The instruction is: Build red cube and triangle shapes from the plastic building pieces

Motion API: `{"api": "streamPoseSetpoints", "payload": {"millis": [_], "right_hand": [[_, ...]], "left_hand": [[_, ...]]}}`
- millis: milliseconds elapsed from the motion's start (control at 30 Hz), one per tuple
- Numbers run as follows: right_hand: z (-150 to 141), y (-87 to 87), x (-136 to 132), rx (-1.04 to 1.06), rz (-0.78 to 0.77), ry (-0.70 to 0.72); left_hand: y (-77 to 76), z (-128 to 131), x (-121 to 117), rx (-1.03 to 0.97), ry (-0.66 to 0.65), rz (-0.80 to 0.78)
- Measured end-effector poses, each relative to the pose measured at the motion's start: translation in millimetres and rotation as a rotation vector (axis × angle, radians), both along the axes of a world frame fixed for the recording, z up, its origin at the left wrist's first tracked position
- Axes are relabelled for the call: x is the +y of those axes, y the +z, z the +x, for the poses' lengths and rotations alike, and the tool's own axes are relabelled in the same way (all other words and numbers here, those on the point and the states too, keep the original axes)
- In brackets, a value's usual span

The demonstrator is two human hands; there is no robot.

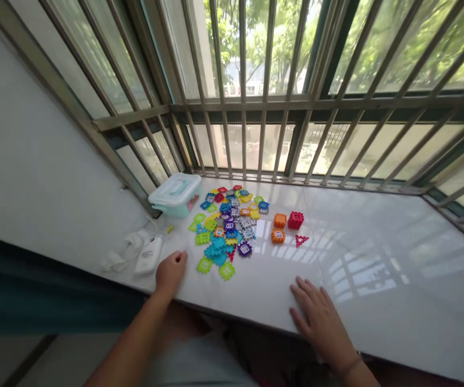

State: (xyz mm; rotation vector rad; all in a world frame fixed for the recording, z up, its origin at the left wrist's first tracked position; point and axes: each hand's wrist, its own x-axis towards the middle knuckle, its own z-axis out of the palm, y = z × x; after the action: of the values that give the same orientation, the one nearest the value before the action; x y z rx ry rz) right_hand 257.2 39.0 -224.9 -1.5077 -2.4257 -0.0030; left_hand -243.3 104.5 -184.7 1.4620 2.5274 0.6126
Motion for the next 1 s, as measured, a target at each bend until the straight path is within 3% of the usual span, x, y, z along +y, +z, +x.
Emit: {"api": "streamPoseSetpoints", "payload": {"millis": [67, 167, 233, 300, 400, 533, 767, 867, 1000], "right_hand": [[-8.4, -1.3, -3.9, 0.022, 0.005, -0.09], [-18.0, -2.0, -8.0, 0.024, 0.001, -0.122], [-18.6, -1.7, -8.6, 0.016, -0.009, -0.104], [-16.1, -1.5, -8.5, 0.01, -0.015, -0.09], [-12.8, -3.7, -8.6, 0.018, 0.01, -0.072], [-14.9, -8.7, -11.5, 0.045, 0.066, -0.086], [-17.5, -4.0, -15.6, 0.054, 0.056, -0.104], [-17.0, -1.3, -15.3, 0.066, 0.046, -0.103], [-16.6, -1.3, -15.2, 0.069, 0.058, -0.091]], "left_hand": [[-1.3, 20.4, -13.3, -0.052, -0.034, 0.174], [-2.9, 71.2, -25.9, 0.035, -0.407, 0.336], [-5.0, 108.5, -27.6, 0.141, -0.598, 0.358], [-8.9, 139.4, -24.8, 0.218, -0.629, 0.34], [-17.8, 164.6, -16.8, 0.282, -0.539, 0.289], [-27.5, 165.9, -11.6, 0.291, -0.509, 0.298], [-20.5, 157.5, -20.7, 0.205, -0.707, 0.346], [-19.6, 158.7, -26.6, 0.212, -0.651, 0.363], [-28.2, 160.3, -33.2, 0.264, -0.475, 0.375]]}}
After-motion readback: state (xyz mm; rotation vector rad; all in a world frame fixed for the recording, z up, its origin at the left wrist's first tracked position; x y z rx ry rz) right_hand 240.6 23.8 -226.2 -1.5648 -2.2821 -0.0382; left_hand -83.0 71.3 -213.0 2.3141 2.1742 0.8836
